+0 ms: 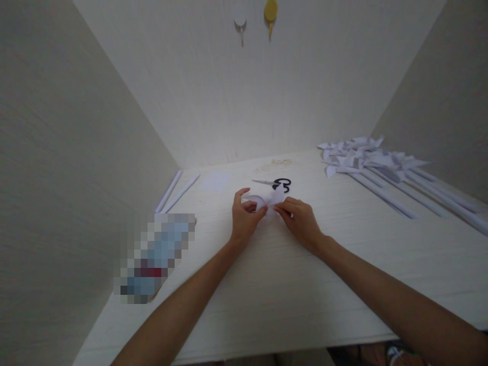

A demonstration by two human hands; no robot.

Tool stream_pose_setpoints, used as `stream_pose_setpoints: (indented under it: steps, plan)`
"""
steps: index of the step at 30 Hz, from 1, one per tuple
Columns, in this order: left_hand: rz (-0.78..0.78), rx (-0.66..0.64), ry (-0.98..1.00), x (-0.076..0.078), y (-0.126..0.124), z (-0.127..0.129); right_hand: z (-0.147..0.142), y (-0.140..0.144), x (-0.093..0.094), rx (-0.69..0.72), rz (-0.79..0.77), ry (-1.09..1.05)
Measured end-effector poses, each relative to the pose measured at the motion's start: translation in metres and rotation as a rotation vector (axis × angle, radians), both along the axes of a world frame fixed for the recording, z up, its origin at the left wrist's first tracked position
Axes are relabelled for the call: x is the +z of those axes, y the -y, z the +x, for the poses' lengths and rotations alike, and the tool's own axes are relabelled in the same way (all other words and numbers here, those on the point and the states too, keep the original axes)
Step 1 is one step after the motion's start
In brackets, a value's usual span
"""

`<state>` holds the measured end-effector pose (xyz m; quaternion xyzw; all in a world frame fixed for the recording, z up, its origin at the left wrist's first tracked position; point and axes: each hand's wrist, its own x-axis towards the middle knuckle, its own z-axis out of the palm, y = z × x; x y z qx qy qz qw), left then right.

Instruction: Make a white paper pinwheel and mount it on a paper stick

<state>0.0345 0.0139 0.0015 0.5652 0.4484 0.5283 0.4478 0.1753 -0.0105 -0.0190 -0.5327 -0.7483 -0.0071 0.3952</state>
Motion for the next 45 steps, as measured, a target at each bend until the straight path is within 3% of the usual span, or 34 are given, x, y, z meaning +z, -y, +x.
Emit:
stream_pose_setpoints:
  steps: [18,45]
  plan:
    - [-0.028,-0.011,0.007,-0.0013,-0.0019,-0.0001,-0.0015,-0.0005,-0.002,0.078,-0.013,-0.112]
    - [-0.112,0.096,0.055,-0.0039,-0.0054,-0.0014,-0.0017,-0.0001,0.0015,0.028,-0.004,-0.092]
